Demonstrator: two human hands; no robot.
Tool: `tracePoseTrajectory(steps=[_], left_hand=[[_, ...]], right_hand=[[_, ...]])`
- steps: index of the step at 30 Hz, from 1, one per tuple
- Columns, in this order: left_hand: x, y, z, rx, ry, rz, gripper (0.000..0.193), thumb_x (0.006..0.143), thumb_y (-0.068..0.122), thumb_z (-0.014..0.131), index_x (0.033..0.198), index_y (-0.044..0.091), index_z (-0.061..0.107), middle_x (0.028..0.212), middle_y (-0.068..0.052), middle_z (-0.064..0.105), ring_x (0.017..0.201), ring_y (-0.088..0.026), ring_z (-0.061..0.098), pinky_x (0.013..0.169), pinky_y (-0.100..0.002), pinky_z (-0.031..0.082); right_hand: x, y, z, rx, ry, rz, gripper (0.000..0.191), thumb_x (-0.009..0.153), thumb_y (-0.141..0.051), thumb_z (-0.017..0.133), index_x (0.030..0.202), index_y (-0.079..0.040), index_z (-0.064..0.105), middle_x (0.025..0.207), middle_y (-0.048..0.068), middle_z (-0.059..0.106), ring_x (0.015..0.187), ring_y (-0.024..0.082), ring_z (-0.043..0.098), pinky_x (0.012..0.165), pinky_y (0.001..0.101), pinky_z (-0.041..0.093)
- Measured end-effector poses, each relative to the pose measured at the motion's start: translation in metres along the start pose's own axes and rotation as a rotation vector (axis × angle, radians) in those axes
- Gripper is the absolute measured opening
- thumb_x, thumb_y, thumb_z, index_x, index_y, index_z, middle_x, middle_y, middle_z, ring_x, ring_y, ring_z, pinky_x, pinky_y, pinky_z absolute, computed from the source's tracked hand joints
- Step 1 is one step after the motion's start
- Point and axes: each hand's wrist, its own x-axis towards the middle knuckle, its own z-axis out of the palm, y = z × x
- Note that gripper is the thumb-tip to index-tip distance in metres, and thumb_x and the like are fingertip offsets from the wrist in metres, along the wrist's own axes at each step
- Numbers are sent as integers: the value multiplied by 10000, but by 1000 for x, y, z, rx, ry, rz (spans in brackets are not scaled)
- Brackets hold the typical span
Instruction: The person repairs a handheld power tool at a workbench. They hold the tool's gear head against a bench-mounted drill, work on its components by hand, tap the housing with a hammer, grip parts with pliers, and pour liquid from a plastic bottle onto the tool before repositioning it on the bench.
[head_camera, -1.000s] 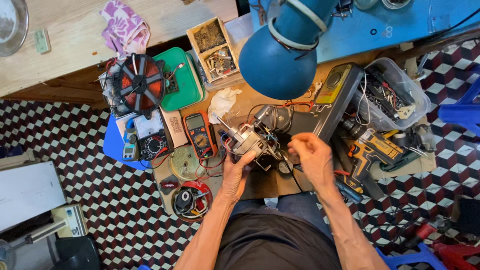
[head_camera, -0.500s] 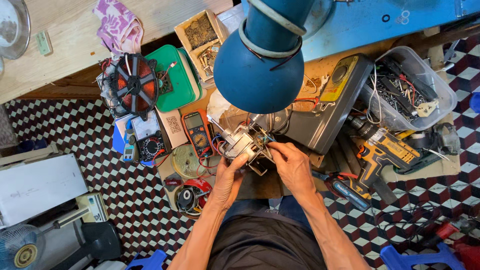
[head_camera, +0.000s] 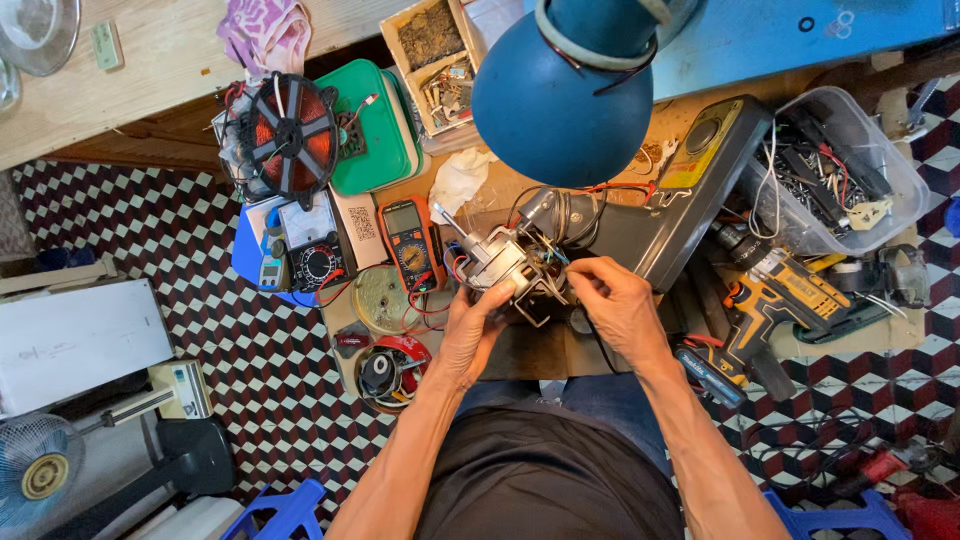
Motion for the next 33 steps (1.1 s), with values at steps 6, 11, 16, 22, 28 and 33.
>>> tracePoseTrajectory(steps=[6,11,16,22,28,33], left_hand=[[-1,-2,-2,-27,-27,2,664,829,156,793,1411,85,482,1296,-53,618,1168,-192,618,995,-403,545],[-4,-3,-2,-31,-54,-1,637,848,167,787,1411,89,498,1278,-57,631,1149,-204,618,984,-411,539],[-5,-6,-3,-43,-82,17,610,856,152,786,1398,96,510,1286,-54,645,1182,-194,622,1010,-391,535],[-12,-9,3,-76,-85,47,602,850,175,779,1383,121,506,1245,-46,635,1132,-193,624,969,-427,545],[-22,-17,15,-81,-39,79,634,846,219,793,1398,107,500,1268,-52,616,1147,-200,614,968,-409,549],[-29,-28,28,-100,27,91,669,823,251,789,1413,142,492,1269,-29,603,1118,-166,597,925,-378,525]], right_hand=[[-41,8,12,534,26,247,293,1007,-157,581,1226,-1,699,1112,64,758,967,115,703,858,260,553],[-66,11,30,516,98,231,318,1015,-136,596,1280,13,691,1132,119,755,1015,142,687,930,268,531],[-86,5,46,621,184,307,329,989,-129,605,1258,43,680,1149,121,746,1004,173,711,909,291,559],[-94,9,64,1079,182,389,326,970,-161,640,1240,18,678,1169,113,723,1043,204,698,918,319,545],[-84,29,73,1437,140,483,264,985,-216,687,1192,-53,703,1144,34,698,1021,187,625,870,329,505],[-89,31,86,1625,147,407,232,1003,-266,673,1163,-98,683,1179,27,709,1070,176,604,897,347,491]])
